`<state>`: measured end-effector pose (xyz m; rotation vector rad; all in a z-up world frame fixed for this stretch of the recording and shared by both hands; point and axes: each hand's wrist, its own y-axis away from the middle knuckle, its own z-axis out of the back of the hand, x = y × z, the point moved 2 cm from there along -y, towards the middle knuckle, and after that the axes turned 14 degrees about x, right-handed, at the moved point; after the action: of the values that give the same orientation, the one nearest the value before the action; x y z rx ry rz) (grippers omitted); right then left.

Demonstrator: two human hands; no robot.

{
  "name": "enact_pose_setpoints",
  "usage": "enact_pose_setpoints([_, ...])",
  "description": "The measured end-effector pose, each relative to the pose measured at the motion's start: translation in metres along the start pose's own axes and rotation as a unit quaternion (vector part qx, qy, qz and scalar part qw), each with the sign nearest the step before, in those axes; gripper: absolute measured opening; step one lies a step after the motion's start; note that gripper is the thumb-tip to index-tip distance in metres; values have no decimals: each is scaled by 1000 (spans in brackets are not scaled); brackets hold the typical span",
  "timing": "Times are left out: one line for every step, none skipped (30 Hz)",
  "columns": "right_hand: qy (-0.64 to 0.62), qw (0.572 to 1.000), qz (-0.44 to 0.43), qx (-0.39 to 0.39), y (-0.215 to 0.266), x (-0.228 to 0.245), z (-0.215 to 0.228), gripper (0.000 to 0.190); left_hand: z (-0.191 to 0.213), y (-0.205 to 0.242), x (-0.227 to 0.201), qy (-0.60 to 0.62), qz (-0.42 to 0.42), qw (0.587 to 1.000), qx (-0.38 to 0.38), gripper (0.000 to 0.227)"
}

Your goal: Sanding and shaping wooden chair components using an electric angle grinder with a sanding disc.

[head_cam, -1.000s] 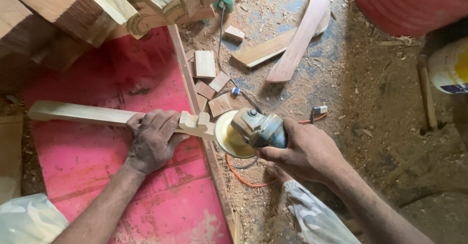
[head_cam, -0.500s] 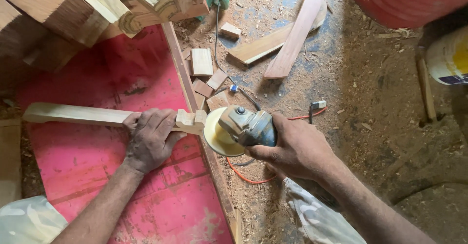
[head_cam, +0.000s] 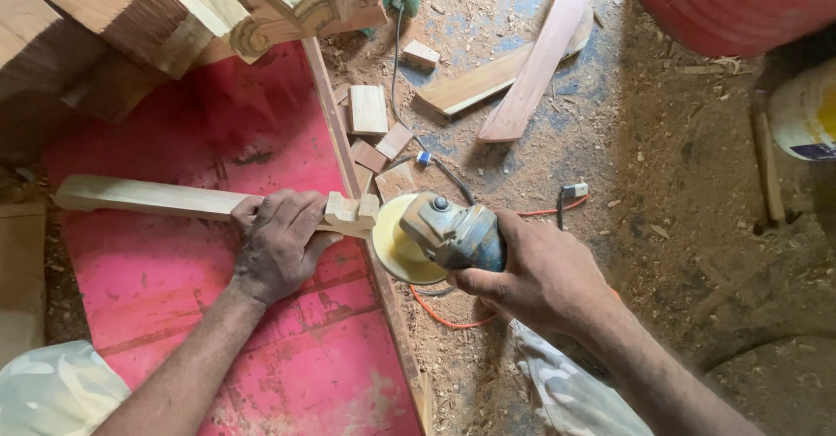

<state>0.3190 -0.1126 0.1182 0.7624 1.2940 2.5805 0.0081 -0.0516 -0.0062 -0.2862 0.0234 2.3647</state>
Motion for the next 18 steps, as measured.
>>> enact_pose_setpoints([0,1000,-1,-2,2,-1,0,68,-1,0,0,3,-1,1000,-1,49])
enact_pose_setpoints([1,1000,-3,-5,4,-1,0,69,-2,1,0,5,-2,1000,-2,49])
enact_pose_setpoints([2,1000,-3,-5,4,-3,1,69,-2,0,0,5,-2,1000,-3,49])
enact_pose_setpoints([-10,1000,-11,-2,4,-5,1,68,-2,-1,0,3,-1,1000,-3,50])
enact_pose_setpoints([-22,1000,-18,3,5,-7,0,67,0,0,0,0,1,1000,-3,50])
enact_pose_setpoints([-22,1000,-17,3,4,-7,-1,67,0,0,1,-1,2,1000,-2,50])
enact_pose_setpoints([-24,999,-38,10,3,-9,-2,70,0,0,0,3,-1,1000,-3,49])
enact_pose_setpoints([-27,998,-59,17,3,-12,-4,73,-1,0,0,7,-4,1000,-3,49])
enact_pose_setpoints([-28,998,-59,17,2,-10,-4,73,-1,0,0,6,-5,1000,-3,49])
enact_pose_setpoints([-22,998,-57,16,2,-8,-5,70,-1,0,0,3,-4,1000,-5,49])
enact_pose_setpoints([-17,998,-53,15,1,-6,-5,68,-1,1,0,-1,-4,1000,-7,49])
enact_pose_setpoints([-18,998,-52,14,2,-2,-4,68,0,0,0,-3,-4,1000,-7,49])
enact_pose_setpoints([-31,999,-39,18,3,1,-3,68,0,0,0,-2,-4,1000,-5,49])
enact_pose_setpoints([-43,998,-27,21,4,5,-2,69,0,-1,-1,0,-3,1000,-2,49])
enact_pose_setpoints([-42,999,-26,21,4,2,-2,69,0,-1,-1,-1,-2,1000,-3,49])
enact_pose_setpoints([-25,999,-29,19,4,0,-3,68,0,-1,0,-2,-4,1000,-6,49])
enact_pose_setpoints([-8,999,-32,19,4,-2,-4,67,0,0,-1,-4,-5,1000,-8,49])
enact_pose_setpoints([-7,999,-32,20,4,-4,-5,67,1,0,-1,-3,-4,1000,-8,49])
